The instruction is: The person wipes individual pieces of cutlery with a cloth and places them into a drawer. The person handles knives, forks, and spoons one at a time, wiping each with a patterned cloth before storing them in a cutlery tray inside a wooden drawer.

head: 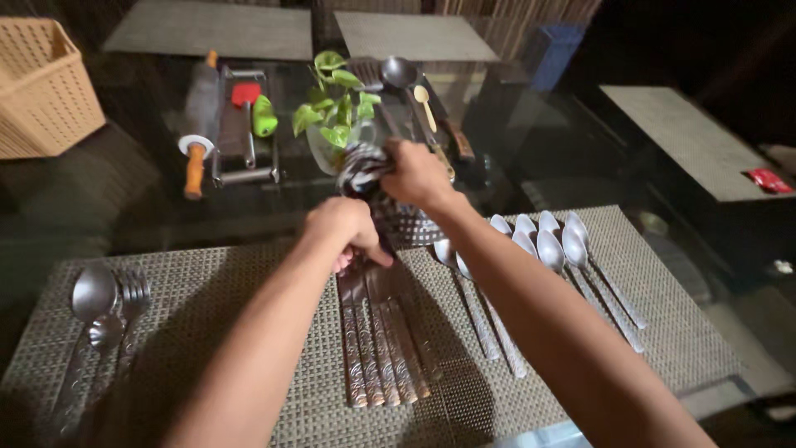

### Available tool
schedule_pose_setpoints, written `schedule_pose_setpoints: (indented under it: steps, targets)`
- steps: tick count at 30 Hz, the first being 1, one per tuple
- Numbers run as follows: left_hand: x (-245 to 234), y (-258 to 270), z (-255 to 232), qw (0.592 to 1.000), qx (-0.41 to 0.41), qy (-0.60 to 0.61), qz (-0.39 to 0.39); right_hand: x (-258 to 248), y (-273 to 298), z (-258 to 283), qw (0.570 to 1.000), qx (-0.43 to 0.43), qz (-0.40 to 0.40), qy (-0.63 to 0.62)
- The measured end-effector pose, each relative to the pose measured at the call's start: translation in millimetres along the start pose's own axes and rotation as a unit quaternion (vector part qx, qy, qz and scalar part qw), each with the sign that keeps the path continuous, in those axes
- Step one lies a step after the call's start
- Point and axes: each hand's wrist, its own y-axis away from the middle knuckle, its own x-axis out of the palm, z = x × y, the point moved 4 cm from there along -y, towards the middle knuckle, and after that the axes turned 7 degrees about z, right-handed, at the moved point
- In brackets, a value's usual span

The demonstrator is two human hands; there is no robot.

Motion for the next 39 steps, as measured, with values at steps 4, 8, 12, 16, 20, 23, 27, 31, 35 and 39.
schedule_pose_setpoints:
  steps: [4, 8, 12, 16, 20, 23, 27, 31, 35, 39]
  targets:
    - [1, -8, -5, 0.999, 0.005, 0.023, 0.028, -41, 10, -25, 0.987, -0.022, -0.083, -0.139]
    - [-2, -12, -2, 0.994, 0.027, 0.098, 0.03, -66, 22, -41, 0.934, 0.006, -0.065, -0.351]
    - [-15, -2, 7, 0.979, 0.083, 0.178, -0.052, -80, 36, -37, 0.9, -0.069, -0.104, -0.418]
    - [-32, 12, 14, 0.885, 0.224, 0.403, -0.064, -78, 41, -30, 0.879, 0.002, -0.138, -0.457]
    - [-63, 24, 29, 0.795, 0.356, 0.439, -0.221, -71, 44, -1, 0.848, -0.035, -0.157, -0.506]
    - [-82, 42, 28, 0.691, 0.514, 0.32, -0.395, -66, 42, 30, 0.843, -0.045, -0.145, -0.517]
    - [-87, 55, 38, 0.701, 0.431, 0.249, -0.51, -60, 38, 71, 0.81, -0.018, -0.152, -0.566]
    - [-88, 72, 41, 0.718, 0.415, 0.22, -0.515, -61, 34, 88, 0.806, 0.04, -0.144, -0.573]
    - [-84, 98, 39, 0.649, 0.527, 0.095, -0.541, -56, 30, 86, 0.727, 0.082, -0.13, -0.67]
    - [-86, 117, 48, 0.672, 0.53, 0.086, -0.51, -58, 20, 80, 0.741, 0.045, -0.165, -0.649]
